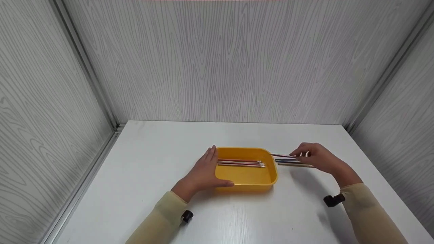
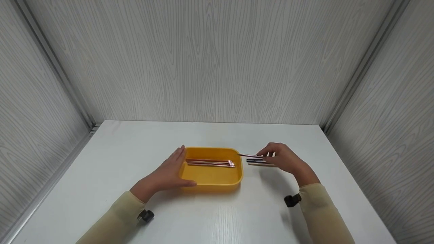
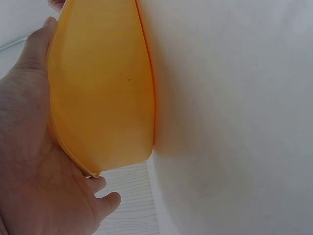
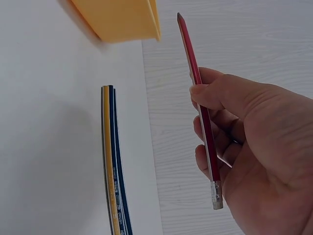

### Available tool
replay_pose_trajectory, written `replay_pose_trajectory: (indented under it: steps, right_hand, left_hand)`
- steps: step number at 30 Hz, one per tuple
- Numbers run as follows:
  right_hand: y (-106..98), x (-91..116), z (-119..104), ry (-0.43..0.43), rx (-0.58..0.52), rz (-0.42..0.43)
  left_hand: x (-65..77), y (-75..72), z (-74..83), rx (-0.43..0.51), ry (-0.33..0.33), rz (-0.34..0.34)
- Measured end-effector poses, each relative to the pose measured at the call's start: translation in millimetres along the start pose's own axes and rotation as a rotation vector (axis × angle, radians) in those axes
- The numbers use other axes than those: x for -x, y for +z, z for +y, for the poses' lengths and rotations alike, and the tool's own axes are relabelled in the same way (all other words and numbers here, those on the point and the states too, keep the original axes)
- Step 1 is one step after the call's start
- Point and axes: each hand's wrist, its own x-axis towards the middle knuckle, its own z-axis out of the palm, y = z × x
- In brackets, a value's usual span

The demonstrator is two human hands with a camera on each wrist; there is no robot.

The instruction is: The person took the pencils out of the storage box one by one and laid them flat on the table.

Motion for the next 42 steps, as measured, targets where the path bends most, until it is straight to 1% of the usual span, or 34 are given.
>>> replay_pose_trajectory:
  steps: [5, 17, 25, 37, 42]
  right_hand:
    - [-4, 5, 9, 0.021, 0.014, 0.007]
    - [-11, 14, 23, 0.016, 0.024, 0.029]
    - [-14, 17, 32, 0.085, 0.032, 0.028]
    - [-10, 21, 43, 0.119, 0.033, 0.054]
    - [-7, 22, 47, 0.130, 0.040, 0.053]
  left_hand:
    - [0.4, -0.1, -0.4, -0.004, 0.002, -0.003]
    - [0.9, -0.4, 0.7, 0.007, -0.005, -0.014]
    - [-0.3, 0.8, -1.0, 0.009, -0.017, -0.016]
    - [-0.6, 1.1, -2.0, 0.016, -0.015, -0.010]
    - [-0.9, 1.0, -2.0, 0.009, -0.001, -0.002]
